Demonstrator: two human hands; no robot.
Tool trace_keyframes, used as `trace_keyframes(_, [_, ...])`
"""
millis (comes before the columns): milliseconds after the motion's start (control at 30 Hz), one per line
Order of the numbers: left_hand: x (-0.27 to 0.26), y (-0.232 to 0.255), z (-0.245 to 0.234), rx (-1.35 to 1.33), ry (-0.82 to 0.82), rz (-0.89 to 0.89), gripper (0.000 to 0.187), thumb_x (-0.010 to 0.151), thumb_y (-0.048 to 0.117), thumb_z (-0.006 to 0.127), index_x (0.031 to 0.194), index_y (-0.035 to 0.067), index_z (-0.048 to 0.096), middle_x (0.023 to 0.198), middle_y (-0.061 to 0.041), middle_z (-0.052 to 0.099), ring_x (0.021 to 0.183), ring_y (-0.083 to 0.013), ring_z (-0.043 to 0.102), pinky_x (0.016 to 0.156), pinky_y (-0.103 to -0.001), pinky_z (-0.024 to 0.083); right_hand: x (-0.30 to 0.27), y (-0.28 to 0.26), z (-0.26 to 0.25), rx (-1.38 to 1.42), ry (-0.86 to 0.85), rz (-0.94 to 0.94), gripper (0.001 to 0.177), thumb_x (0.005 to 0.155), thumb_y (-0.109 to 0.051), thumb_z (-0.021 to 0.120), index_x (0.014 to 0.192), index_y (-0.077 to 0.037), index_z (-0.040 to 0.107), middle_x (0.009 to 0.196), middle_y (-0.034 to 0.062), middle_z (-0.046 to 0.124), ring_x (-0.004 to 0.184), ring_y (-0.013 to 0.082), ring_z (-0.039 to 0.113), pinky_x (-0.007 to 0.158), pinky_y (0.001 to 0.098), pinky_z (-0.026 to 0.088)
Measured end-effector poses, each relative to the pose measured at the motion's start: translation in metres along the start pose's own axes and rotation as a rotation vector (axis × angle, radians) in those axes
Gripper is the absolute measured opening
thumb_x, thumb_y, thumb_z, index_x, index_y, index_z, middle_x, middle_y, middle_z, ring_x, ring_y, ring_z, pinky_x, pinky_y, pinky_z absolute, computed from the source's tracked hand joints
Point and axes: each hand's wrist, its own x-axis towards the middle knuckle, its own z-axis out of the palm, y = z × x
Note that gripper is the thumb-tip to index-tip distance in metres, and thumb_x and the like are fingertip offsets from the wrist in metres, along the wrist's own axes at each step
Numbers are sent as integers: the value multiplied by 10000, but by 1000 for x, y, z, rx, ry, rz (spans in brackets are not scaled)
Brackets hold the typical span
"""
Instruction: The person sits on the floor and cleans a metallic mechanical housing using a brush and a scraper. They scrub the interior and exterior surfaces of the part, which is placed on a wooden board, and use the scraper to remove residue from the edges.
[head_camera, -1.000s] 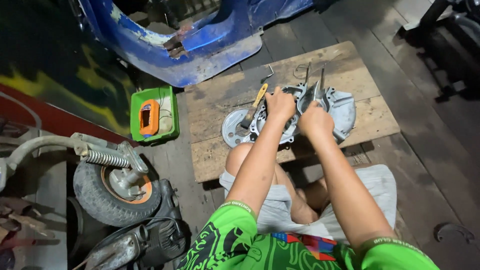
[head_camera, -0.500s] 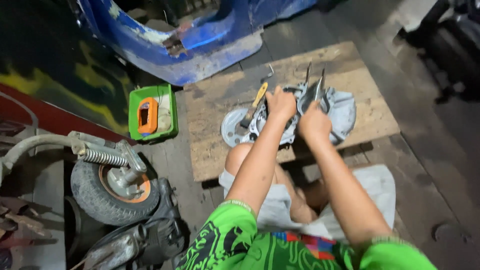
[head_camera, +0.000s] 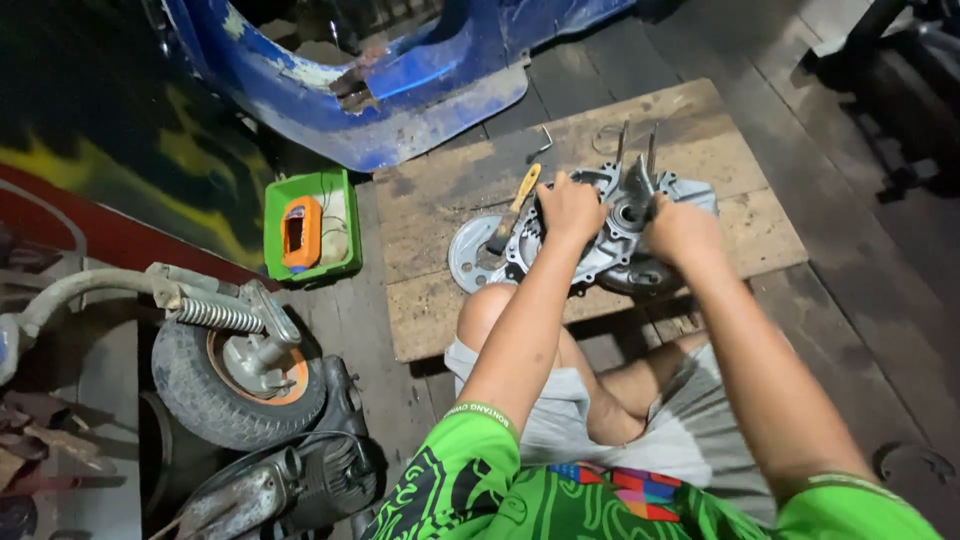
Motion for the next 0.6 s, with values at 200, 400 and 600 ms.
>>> trace_keyframes(200, [-3, 8, -1, -46, 28, -46, 315, 881, 411, 714, 941, 115, 803, 993, -97, 785, 1244, -258, 544, 1005, -571, 355, -45, 9, 23, -248, 555, -223, 507, 931, -120, 550, 1424, -89, 669, 712, 159, 734, 680, 306, 768, 585, 428, 590])
trace_keyframes(400, [0, 0, 11, -49, 41, -33, 316, 857, 416, 723, 990, 140, 802, 1020, -80, 776, 1252, -262, 532, 1043, -581, 344, -16, 17, -2, -117, 82, -50, 540, 1008, -263, 430, 1525, -225, 582, 912, 217, 796, 919, 407, 786, 765, 537, 610])
trace_keyframes(600, [0, 5, 0, -36, 31, -60, 338, 869, 433, 729, 989, 127, 806, 1059, -95, 780, 1265, -253, 541, 1019, -555, 344, -15, 8, -17, -48, 3, 21, 610, 1004, -350, 516, 1598, -224, 453, 994, 234, 785, 1000, 427, 767, 822, 569, 599])
